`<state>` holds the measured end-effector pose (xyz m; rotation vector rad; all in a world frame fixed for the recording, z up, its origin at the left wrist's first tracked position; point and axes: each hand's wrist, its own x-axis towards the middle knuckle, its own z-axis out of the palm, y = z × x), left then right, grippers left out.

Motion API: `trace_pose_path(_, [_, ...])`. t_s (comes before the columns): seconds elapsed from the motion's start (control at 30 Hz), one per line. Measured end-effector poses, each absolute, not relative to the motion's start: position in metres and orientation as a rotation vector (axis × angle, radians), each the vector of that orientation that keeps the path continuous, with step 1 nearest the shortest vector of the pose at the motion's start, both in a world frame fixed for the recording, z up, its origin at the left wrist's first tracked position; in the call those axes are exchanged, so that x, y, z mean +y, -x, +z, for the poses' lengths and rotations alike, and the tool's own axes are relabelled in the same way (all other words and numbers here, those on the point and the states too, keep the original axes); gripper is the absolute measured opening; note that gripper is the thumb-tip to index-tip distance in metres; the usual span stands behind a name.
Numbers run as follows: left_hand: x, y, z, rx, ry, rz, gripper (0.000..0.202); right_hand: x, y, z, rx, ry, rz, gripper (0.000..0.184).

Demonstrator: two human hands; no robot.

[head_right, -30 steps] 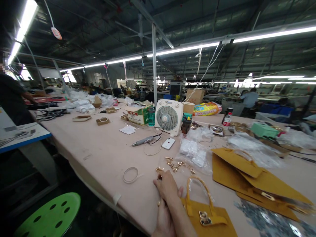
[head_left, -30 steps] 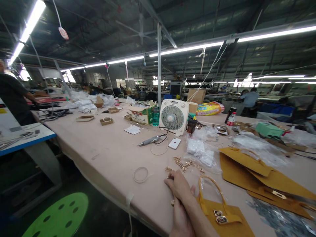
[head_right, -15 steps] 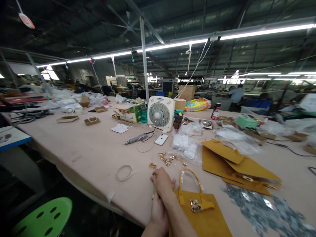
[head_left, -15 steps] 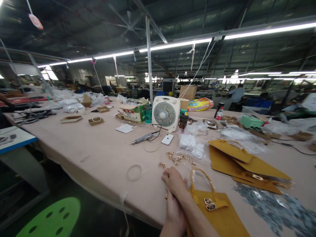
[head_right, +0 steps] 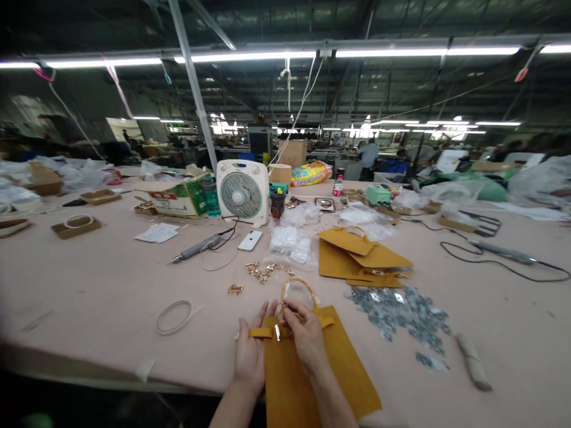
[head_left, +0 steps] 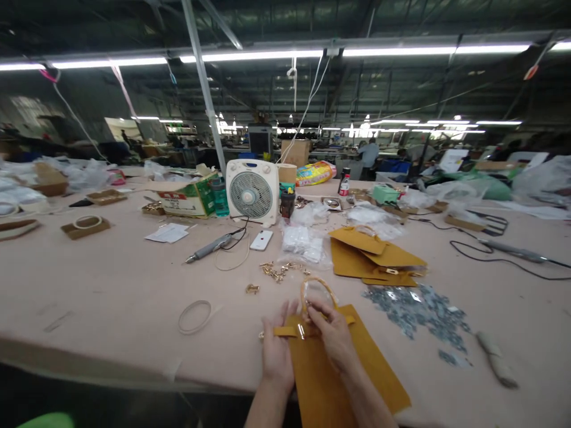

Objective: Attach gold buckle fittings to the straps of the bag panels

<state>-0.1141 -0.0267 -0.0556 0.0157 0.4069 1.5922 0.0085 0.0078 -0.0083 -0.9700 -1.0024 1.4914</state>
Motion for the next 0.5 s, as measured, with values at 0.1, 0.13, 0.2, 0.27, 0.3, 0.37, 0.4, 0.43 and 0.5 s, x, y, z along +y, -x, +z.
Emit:
trace_pose_path(0.1, [-0.030, 0.112, -0.039, 0.505, -0.020, 1.601, 0.060, 0.001, -0.036, -0.016, -0.867, 0.975, 1.537, 0.053])
trace_pose_path(0.13, [-0.030, 0.112, -0.034, 0.529, -0.017, 1.593, 0.061, -0.001, -0.044, -0.018, -0.854, 0.975, 1.540, 0.052])
trace_pose_path(0.2, [-0.031, 0.112, -0.027, 0.551, -0.008, 1.565, 0.062, -0.004, -0.057, -0.022, -0.865, 0.971, 1.527, 0.049])
trace_pose_path(0.27, [-0.031, 0.112, -0.025, 0.564, -0.023, 1.545, 0.061, -0.006, -0.069, -0.025, -0.882, 0.974, 1.502, 0.047])
trace_pose_path(0.3, [-0.031, 0.112, -0.024, 0.577, -0.035, 1.541, 0.060, -0.007, -0.075, -0.026, -0.884, 0.981, 1.487, 0.046])
trace_pose_path(0.37, [-0.030, 0.112, -0.024, 0.609, -0.052, 1.542, 0.060, -0.007, -0.085, -0.028, -0.880, 1.008, 1.458, 0.046])
trace_pose_path(0.4, [-0.030, 0.112, -0.024, 0.620, -0.050, 1.539, 0.061, -0.007, -0.090, -0.029, -0.883, 1.027, 1.438, 0.046])
trace_pose_path(0.43, [-0.029, 0.112, -0.024, 0.628, -0.044, 1.540, 0.062, -0.006, -0.095, -0.029, -0.898, 1.050, 1.411, 0.046])
trace_pose_path(0.5, [-0.029, 0.111, -0.023, 0.639, -0.035, 1.545, 0.063, -0.005, -0.105, -0.030, -0.965, 1.109, 1.327, 0.046])
